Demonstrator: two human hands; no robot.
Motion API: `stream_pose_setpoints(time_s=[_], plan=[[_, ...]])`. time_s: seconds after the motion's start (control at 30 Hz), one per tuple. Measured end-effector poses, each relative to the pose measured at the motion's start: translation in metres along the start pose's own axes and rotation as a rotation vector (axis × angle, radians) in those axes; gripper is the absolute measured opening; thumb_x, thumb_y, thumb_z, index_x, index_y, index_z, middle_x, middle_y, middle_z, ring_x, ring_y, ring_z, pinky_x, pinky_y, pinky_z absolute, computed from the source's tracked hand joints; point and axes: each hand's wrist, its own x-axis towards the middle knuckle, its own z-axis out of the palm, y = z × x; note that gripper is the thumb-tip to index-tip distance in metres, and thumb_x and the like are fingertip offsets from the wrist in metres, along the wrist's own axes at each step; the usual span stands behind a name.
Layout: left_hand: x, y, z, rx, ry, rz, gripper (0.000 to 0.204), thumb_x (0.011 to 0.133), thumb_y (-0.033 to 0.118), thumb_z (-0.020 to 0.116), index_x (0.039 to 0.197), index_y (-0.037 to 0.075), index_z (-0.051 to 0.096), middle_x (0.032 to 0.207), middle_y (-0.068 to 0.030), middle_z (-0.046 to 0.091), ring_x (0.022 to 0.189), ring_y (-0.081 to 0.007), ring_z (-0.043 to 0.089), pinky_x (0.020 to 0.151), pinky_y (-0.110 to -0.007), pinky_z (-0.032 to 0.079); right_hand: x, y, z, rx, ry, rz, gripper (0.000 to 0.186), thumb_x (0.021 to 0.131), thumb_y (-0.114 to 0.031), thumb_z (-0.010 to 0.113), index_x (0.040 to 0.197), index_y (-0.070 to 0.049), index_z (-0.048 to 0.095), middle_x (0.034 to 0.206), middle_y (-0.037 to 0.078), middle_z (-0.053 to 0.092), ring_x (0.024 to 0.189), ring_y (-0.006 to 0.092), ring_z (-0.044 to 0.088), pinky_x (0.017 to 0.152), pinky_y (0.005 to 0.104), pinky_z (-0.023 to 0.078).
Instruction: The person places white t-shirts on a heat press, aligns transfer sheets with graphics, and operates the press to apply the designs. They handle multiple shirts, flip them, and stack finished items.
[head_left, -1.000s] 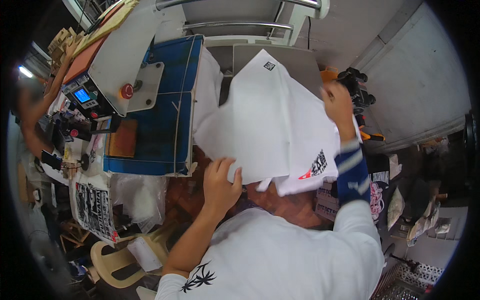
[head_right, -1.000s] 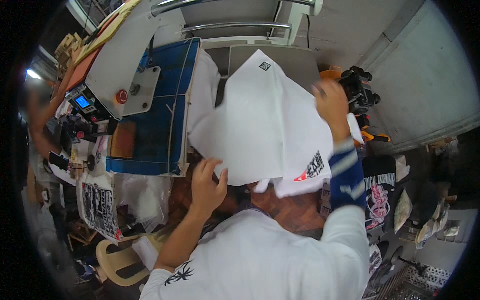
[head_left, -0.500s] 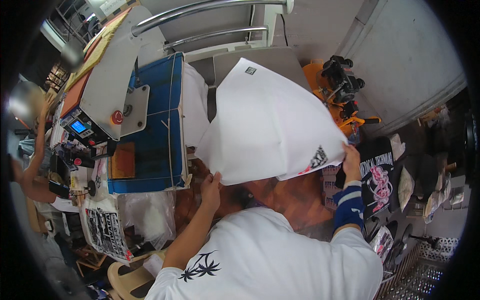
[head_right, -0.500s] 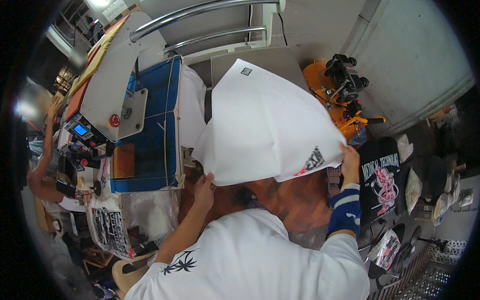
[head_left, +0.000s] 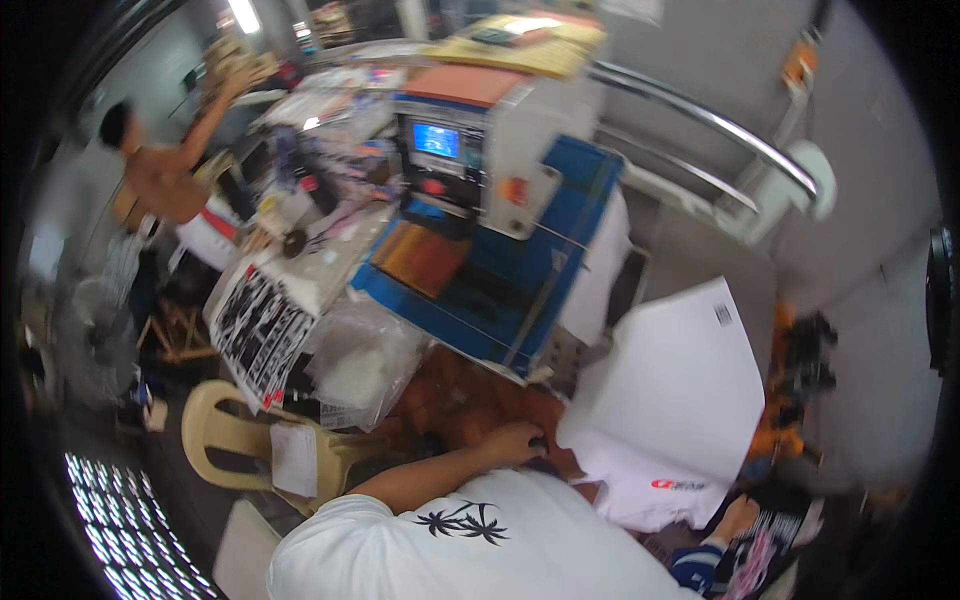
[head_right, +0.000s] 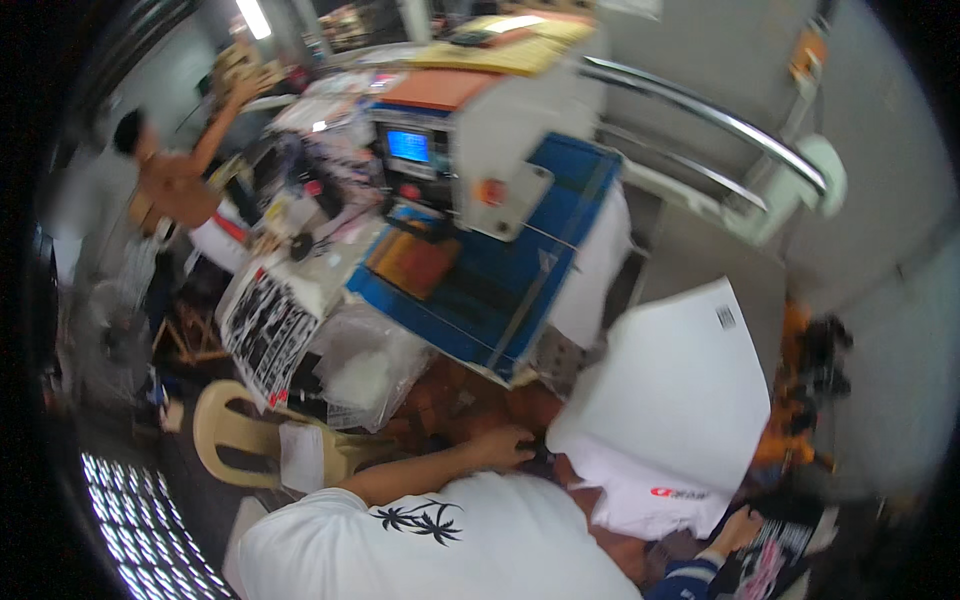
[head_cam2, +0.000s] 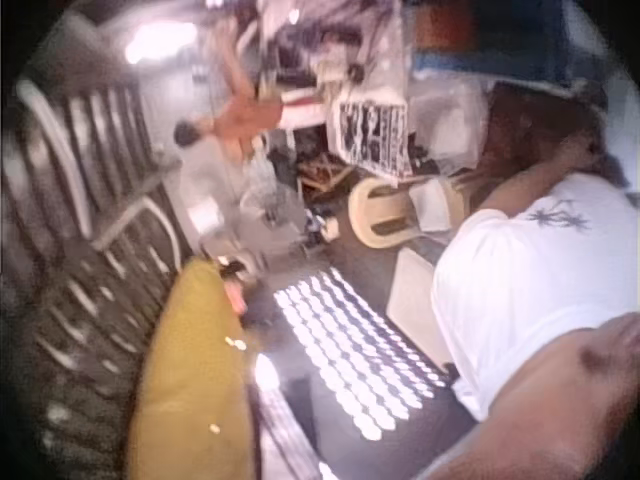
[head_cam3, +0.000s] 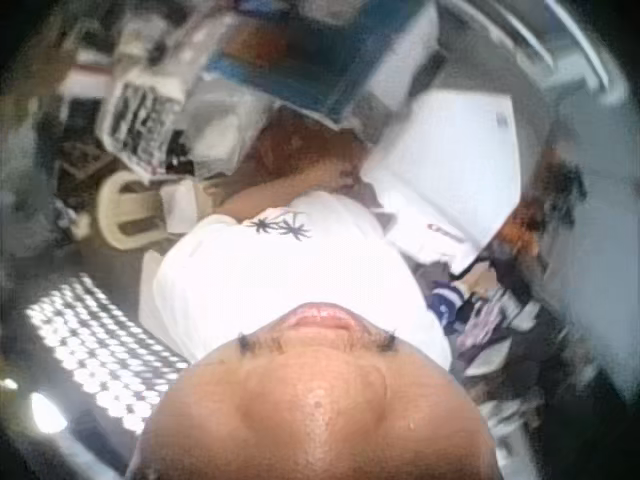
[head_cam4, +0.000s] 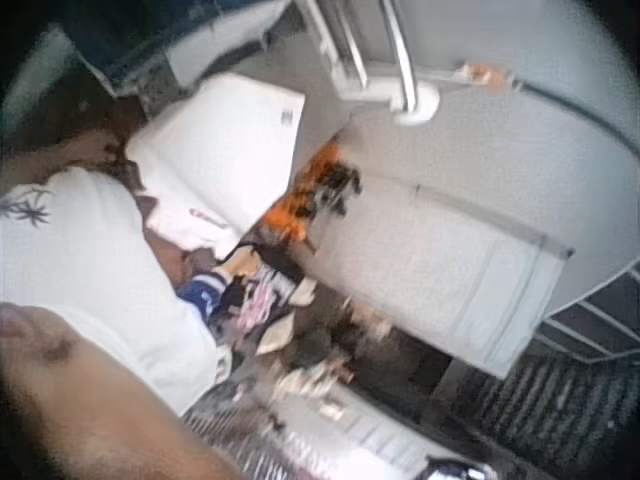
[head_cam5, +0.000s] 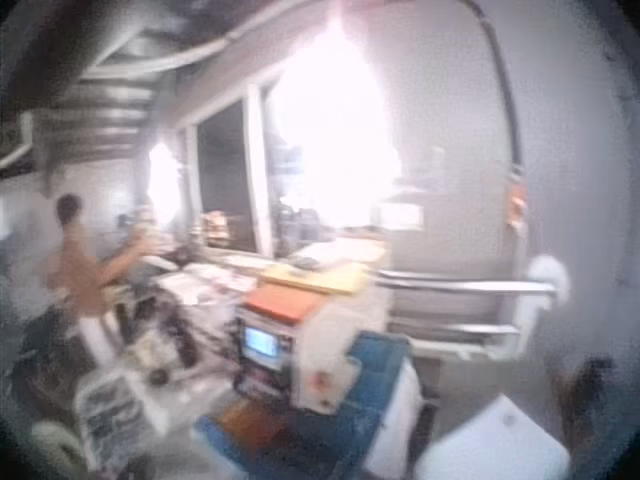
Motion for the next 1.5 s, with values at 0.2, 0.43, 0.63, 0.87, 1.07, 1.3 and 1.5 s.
stream_pose_setpoints(time_s=[0.2, 0.43, 0.63, 0.87, 1.07, 1.3, 1.5], plan=[[-0.055, -0.174, 0.01, 0.202, -0.144, -0.013, 0.046, 0.09, 0.033, 0.066, 0.127, 0.006, 0.066, 0.122, -0.0203, 0.067, 0.112, -0.0366, 0.065, 0.099, -0.046, 0.051, -0.056, -0.291, -0.027, 0.375, 0.427, -0.743, 0.021, 0.088, -0.004, 0.068, 0.107, 0.004, 0.066, 0.119, 0.022, 0.064, 0.117, 0.0395, 0.058, 0.105, 0.0477, 0.044], [-0.262, -0.432, 0.036, 0.363, 0.212, -0.399, 0.033, 0.093, 0.033, 0.06, 0.105, 0.004, 0.072, 0.091, -0.0193, 0.073, 0.079, -0.0359, 0.069, 0.07, -0.047, 0.056, -0.333, -0.609, -0.123, 0.971, 0.107, -1.501, 0.026, 0.078, 0.003, 0.07, 0.103, -0.003, 0.068, 0.105, 0.017, 0.067, 0.103, 0.0375, 0.062, 0.094, 0.0445, 0.049], [-0.345, -0.423, -0.01, -0.399, 0.053, -1.064, 0.043, 0.089, 0.044, 0.06, 0.098, 0.005, 0.075, 0.106, -0.0231, 0.073, 0.093, -0.0365, 0.07, 0.08, -0.052, 0.056, -0.424, -0.707, -0.121, 0.458, 0.181, -1.376, 0.027, 0.073, -0.023, 0.072, 0.089, -0.002, 0.067, 0.091, 0.02, 0.068, 0.087, 0.0382, 0.066, 0.078, 0.0498, 0.048], [-0.287, -0.379, -0.019, -0.39, 0.041, -0.7, 0.045, 0.09, 0.046, 0.059, 0.101, 0.005, 0.074, 0.108, -0.0228, 0.072, 0.094, -0.0361, 0.07, 0.082, -0.051, 0.056, -0.405, -0.725, -0.095, 0.408, -0.046, -1.313, 0.023, 0.083, -0.025, 0.064, 0.091, -0.006, 0.075, 0.086, 0.014, 0.075, 0.082, 0.031, 0.073, 0.075, 0.0445, 0.055], [-0.269, -0.337, -0.054, -0.327, 0.069, -0.668, 0.047, 0.091, 0.048, 0.058, 0.104, 0.006, 0.074, 0.109, -0.0224, 0.072, 0.095, -0.0357, 0.07, 0.082, -0.05, 0.056, -0.391, -0.715, -0.1, 0.38, -0.126, -1.411, 0.025, 0.086, -0.022, 0.063, 0.1, -0.003, 0.07, 0.092, 0.015, 0.074, 0.087, 0.0314, 0.073, 0.076, 0.0427, 0.057], [-0.248, -0.307, -0.071, -0.312, 0.167, -0.703, 0.049, 0.092, 0.05, 0.057, 0.107, 0.006, 0.074, 0.111, -0.022, 0.072, 0.096, -0.0352, 0.07, 0.083, -0.049, 0.056, -0.389, -0.711, -0.101, 0.349, -0.129, -1.496, 0.027, 0.087, -0.021, 0.061, 0.106, -0.003, 0.067, 0.095, 0.013, 0.075, 0.088, 0.0281, 0.074, 0.077, 0.0404, 0.057], [-0.228, -0.281, -0.043, -0.251, 0.112, -0.677, 0.051, 0.093, 0.052, 0.057, 0.109, 0.007, 0.074, 0.112, -0.0217, 0.072, 0.097, -0.0348, 0.07, 0.084, -0.048, 0.056, -0.383, -0.714, -0.096, 0.345, -0.133, -1.535, 0.028, 0.087, -0.021, 0.061, 0.108, -0.003, 0.066, 0.094, 0.012, 0.075, 0.087, 0.0282, 0.074, 0.075, 0.0403, 0.058]])
